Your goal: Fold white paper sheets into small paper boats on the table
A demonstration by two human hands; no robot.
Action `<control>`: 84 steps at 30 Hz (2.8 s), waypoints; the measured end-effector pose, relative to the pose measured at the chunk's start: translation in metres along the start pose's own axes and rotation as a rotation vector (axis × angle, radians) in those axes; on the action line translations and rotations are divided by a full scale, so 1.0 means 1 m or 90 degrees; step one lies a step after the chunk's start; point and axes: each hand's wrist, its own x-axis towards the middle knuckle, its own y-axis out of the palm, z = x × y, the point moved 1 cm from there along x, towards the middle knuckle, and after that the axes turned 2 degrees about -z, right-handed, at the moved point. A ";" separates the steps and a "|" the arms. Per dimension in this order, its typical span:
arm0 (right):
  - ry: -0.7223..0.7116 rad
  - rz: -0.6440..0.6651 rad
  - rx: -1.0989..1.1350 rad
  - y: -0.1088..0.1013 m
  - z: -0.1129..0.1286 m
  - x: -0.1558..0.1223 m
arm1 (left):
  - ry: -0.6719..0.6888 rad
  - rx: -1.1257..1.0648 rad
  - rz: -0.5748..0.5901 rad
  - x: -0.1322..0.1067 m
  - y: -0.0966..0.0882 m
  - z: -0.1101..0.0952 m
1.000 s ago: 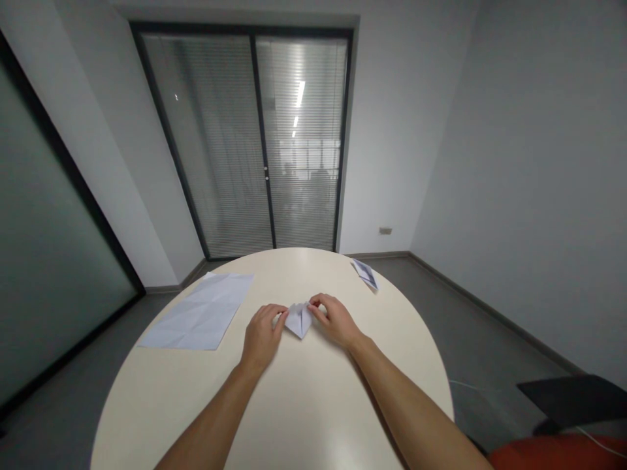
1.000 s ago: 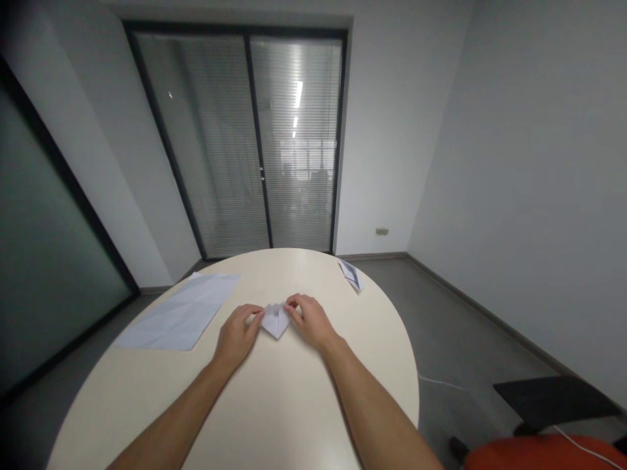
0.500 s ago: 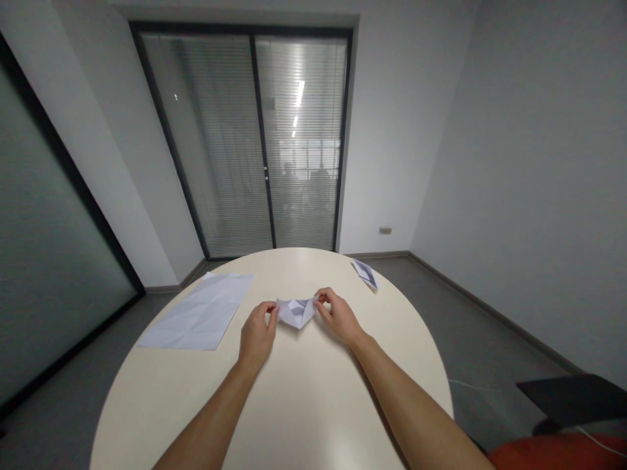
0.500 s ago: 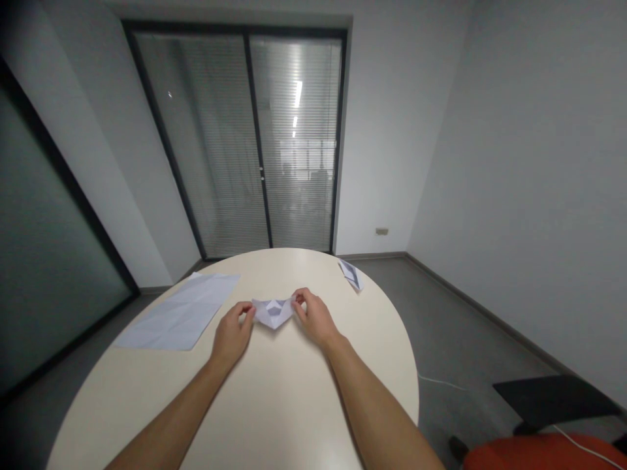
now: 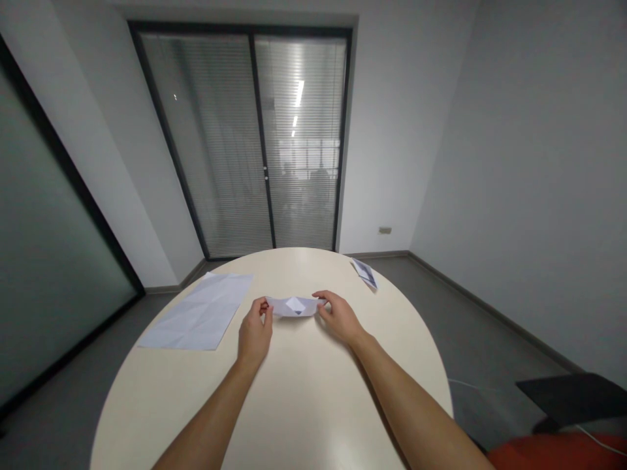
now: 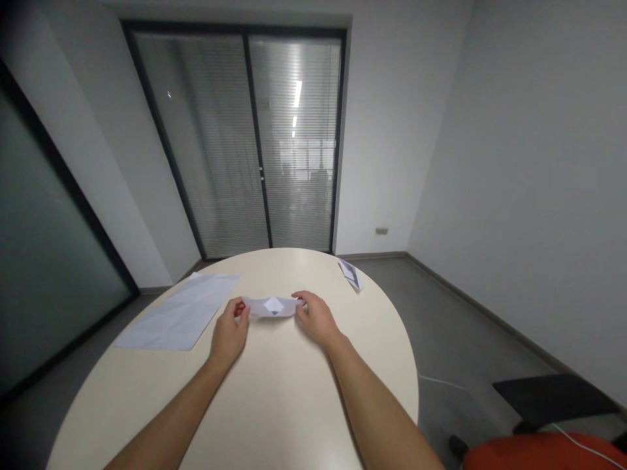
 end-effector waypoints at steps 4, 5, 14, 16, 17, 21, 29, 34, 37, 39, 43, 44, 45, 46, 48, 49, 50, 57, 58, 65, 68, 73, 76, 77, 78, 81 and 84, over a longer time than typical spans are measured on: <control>0.022 0.004 -0.034 -0.002 -0.001 0.001 | -0.010 -0.021 -0.001 0.001 0.000 0.001; 0.028 0.004 -0.043 -0.003 -0.001 0.001 | -0.011 -0.027 -0.001 0.001 0.000 0.001; 0.041 -0.002 -0.092 -0.001 -0.006 0.001 | 0.007 -0.051 0.025 0.000 0.000 -0.006; 0.033 0.001 -0.097 0.000 -0.006 0.001 | 0.020 -0.043 0.040 -0.001 -0.001 -0.006; 0.026 0.003 -0.099 0.000 -0.004 0.000 | 0.026 -0.039 0.046 -0.001 -0.001 -0.006; -0.031 0.026 -0.111 0.000 0.006 -0.002 | 0.043 -0.037 0.062 -0.001 0.000 -0.006; -0.130 0.052 -0.098 0.002 0.015 -0.003 | 0.067 -0.030 0.081 -0.002 -0.002 -0.010; -0.140 0.044 -0.075 0.000 0.018 -0.002 | 0.074 -0.015 0.081 -0.002 -0.002 -0.009; -0.132 0.046 -0.080 -0.001 0.020 -0.002 | 0.078 0.036 0.081 -0.003 -0.003 -0.009; -0.118 0.050 -0.087 -0.001 0.021 -0.001 | 0.122 0.095 0.080 -0.004 -0.004 -0.011; -0.099 0.052 -0.101 0.000 0.020 -0.001 | 0.285 0.194 0.099 -0.006 -0.005 -0.026; -0.101 0.053 -0.103 0.000 0.020 -0.001 | 0.315 0.210 0.113 -0.007 -0.005 -0.030; -0.105 0.055 -0.105 0.000 0.021 -0.001 | 0.339 0.224 0.128 -0.008 -0.004 -0.034; -0.110 0.058 -0.107 0.001 0.022 -0.001 | 0.355 0.235 0.143 -0.009 -0.004 -0.038; -0.120 0.067 -0.115 0.001 0.024 -0.001 | 0.372 0.252 0.164 -0.010 -0.003 -0.044; -0.125 0.073 -0.119 0.002 0.025 -0.001 | 0.375 0.258 0.171 -0.010 -0.003 -0.045; -0.128 0.077 -0.122 0.002 0.026 -0.001 | 0.376 0.263 0.176 -0.011 -0.003 -0.045; -0.152 0.094 -0.121 0.002 0.032 -0.002 | 0.384 0.284 0.185 -0.010 0.000 -0.038; -0.156 0.095 -0.118 0.002 0.032 -0.002 | 0.382 0.286 0.189 -0.010 0.001 -0.037; -0.190 0.109 -0.093 0.001 0.033 -0.003 | 0.364 0.280 0.201 -0.011 0.001 -0.038; -0.202 0.115 -0.089 0.001 0.034 -0.003 | 0.357 0.288 0.208 -0.011 0.001 -0.037; -0.214 0.125 -0.090 0.001 0.033 -0.004 | 0.349 0.294 0.218 -0.012 0.003 -0.035; -0.222 0.128 -0.091 0.001 0.033 -0.004 | 0.347 0.303 0.223 -0.012 0.003 -0.035; -0.224 0.129 -0.091 0.001 0.033 -0.004 | 0.345 0.310 0.227 -0.013 0.003 -0.035; -0.226 0.132 -0.092 0.001 0.033 -0.004 | 0.340 0.317 0.233 -0.013 0.003 -0.036; -0.229 0.139 -0.098 0.001 0.032 -0.004 | 0.319 0.331 0.255 -0.013 0.001 -0.040; -0.224 0.146 -0.097 0.002 0.031 -0.004 | 0.300 0.342 0.273 -0.013 -0.001 -0.043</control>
